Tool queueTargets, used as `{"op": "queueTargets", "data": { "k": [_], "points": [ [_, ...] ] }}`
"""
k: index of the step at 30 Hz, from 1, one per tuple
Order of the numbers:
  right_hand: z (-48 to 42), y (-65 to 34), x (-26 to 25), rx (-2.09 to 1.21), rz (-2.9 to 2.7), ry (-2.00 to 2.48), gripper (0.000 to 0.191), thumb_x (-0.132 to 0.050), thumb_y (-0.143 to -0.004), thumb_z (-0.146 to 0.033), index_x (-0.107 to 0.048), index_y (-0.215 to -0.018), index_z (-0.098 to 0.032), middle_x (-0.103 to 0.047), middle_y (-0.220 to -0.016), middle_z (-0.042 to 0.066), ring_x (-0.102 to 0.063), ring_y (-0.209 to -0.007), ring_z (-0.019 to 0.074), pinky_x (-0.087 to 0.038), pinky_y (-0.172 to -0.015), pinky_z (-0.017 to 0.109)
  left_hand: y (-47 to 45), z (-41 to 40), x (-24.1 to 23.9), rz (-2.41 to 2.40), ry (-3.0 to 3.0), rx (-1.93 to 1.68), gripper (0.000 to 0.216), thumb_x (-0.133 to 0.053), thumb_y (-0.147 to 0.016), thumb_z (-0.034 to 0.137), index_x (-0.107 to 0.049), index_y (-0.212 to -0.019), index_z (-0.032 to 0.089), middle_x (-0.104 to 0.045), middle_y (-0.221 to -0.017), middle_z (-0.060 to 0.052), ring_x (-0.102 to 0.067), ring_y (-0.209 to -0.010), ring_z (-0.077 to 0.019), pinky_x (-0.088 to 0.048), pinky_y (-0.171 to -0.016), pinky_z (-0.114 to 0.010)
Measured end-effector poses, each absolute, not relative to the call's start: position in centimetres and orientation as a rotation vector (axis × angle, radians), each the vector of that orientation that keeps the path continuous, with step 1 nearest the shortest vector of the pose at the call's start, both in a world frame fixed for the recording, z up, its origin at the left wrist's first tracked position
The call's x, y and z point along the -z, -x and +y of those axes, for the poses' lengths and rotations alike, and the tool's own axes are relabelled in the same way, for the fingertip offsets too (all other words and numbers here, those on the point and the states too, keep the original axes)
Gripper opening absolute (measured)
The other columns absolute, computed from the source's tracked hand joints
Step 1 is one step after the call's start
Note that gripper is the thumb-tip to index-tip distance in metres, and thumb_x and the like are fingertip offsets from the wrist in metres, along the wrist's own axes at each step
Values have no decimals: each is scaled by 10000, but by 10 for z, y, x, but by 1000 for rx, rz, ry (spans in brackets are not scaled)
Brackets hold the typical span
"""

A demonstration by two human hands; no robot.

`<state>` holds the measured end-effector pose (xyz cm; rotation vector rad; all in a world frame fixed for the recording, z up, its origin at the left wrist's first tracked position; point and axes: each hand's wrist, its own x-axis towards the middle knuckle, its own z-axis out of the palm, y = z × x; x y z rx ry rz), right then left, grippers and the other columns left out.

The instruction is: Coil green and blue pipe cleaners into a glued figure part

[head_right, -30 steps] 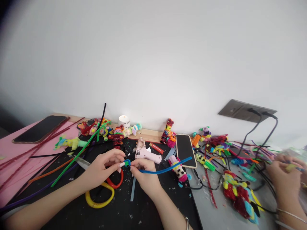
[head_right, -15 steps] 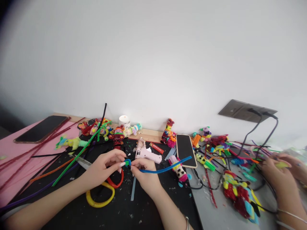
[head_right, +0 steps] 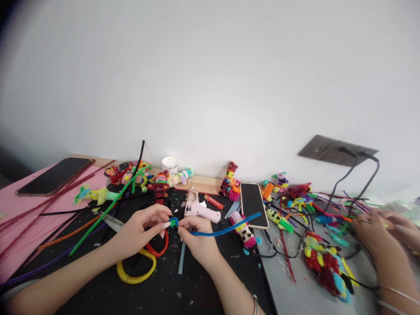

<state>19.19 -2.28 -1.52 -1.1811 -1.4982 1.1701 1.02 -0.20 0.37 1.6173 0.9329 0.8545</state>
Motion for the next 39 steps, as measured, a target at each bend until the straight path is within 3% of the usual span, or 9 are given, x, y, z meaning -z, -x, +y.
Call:
{"op": "queueTargets", "data": {
  "k": [15, 25, 39],
  "points": [
    [-21, -192, 16, -1179, -1424, 1172, 43, -633, -707, -196, -640, -697, -155, -553, -570, -21, -471, -496, 98, -373, -479, 218, -7, 1, 3, 938, -1605, -815, 211, -509, -818, 239, -528, -1019, 179, -643, -908, -50, -638, -628, -137, -514, -639, -277],
    [-22, -193, 16, -1178, -1460, 1178, 88, -636, -724, -228, -640, -693, -145, -552, -556, -22, -467, -494, 97, -375, -476, 216, -9, 0, -1, 983, -1618, -845, 176, -528, -800, 233, -582, -956, 172, -648, -776, -30, -632, -619, -145, -517, -614, -267],
    [-22, -193, 16, -1205, -1453, 1171, 69, -629, -731, -192, -629, -687, -139, -535, -567, -19, -448, -502, 96, -338, -486, 220, -9, -1, 0, 952, -1611, -844, 183, -540, -807, 223, -581, -975, 164, -644, -787, -31, -636, -629, -145, -519, -635, -270]
  ]
}}
